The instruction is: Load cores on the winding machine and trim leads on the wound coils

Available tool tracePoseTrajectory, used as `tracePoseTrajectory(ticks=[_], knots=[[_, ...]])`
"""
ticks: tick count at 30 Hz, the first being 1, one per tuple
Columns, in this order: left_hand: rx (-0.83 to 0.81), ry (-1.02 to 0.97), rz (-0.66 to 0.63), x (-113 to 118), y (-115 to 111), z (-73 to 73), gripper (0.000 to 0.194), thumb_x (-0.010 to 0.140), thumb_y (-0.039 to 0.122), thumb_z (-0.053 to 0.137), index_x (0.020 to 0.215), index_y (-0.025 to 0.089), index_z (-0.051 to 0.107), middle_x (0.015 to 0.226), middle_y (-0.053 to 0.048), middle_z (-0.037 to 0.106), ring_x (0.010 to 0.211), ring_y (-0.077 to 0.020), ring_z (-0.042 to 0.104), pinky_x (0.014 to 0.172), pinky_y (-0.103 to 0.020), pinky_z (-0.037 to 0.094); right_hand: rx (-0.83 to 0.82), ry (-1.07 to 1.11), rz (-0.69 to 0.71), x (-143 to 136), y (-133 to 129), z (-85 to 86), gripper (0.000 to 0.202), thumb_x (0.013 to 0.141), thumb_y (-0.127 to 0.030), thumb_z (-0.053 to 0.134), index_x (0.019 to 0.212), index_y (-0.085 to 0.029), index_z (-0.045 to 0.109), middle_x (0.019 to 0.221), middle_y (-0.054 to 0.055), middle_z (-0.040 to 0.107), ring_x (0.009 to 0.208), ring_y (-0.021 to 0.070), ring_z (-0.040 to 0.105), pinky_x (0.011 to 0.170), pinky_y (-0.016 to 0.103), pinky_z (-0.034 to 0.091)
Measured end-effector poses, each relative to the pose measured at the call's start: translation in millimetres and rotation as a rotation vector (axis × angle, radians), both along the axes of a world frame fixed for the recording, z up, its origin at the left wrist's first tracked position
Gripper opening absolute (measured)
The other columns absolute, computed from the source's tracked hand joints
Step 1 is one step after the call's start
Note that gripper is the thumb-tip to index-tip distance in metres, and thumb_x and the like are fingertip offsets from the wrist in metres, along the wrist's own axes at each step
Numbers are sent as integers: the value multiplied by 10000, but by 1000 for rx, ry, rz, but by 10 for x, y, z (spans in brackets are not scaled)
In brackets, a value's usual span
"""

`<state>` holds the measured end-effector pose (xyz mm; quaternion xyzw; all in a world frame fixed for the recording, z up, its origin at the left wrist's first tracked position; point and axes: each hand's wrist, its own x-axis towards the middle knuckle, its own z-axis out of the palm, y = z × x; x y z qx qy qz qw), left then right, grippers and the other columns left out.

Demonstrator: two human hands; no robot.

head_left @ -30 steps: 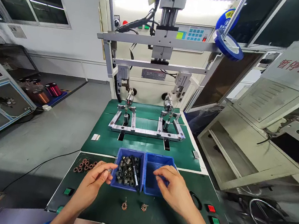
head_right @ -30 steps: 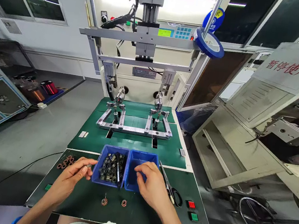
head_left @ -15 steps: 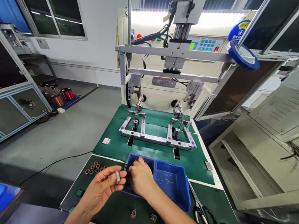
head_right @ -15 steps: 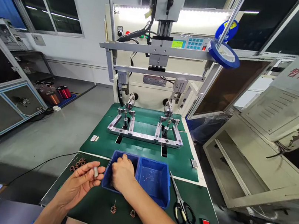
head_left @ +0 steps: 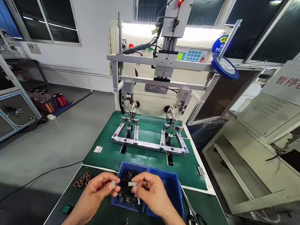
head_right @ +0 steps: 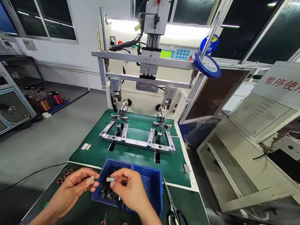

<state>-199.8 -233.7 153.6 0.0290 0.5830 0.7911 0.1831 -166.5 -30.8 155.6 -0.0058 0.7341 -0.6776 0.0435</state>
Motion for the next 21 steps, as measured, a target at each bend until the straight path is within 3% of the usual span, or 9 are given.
tracePoseTrajectory(ticks=[5,8,10,13,17,21], knots=[[-100,98,-136,-80,48,-14,333,618,445,863,855,225,785,1038,-58,703,884,-219,726,826,-307,592,-115,-54,-27,46,56,-1,230,607,-354,624,746,-170,627,571,-12,587,497,123,520,523,267,436],[-198,215,-92,-271,153,72,403,627,523,826,829,188,728,915,-77,745,819,-232,735,755,-342,613,-123,-68,-54,92,133,-24,205,611,-353,599,716,-177,601,540,-17,570,475,120,499,490,258,430],[-261,296,-35,-549,262,168,472,662,603,757,842,175,668,817,-80,750,725,-228,731,683,-366,619,-107,-71,-75,141,193,-45,175,612,-337,594,698,-185,579,523,-34,527,472,121,483,455,241,408],[-312,379,44,-1178,456,347,454,767,610,648,888,175,600,752,-55,732,658,-205,713,665,-378,610,-74,-64,-80,240,281,-39,151,649,-324,619,712,-195,573,557,-41,497,488,128,480,439,235,396],[-448,526,174,-2024,716,567,258,918,393,573,967,144,620,947,-60,707,857,-193,692,803,-400,572,191,121,-49,379,396,49,249,861,-373,518,945,-227,703,824,36,556,763,194,584,713,327,500],[-648,655,237,-2406,891,621,189,906,320,620,970,146,660,967,-46,691,921,-205,656,867,-437,532,343,187,-51,447,539,100,368,970,-434,360,993,-262,684,895,60,563,856,222,594,798,353,505]])
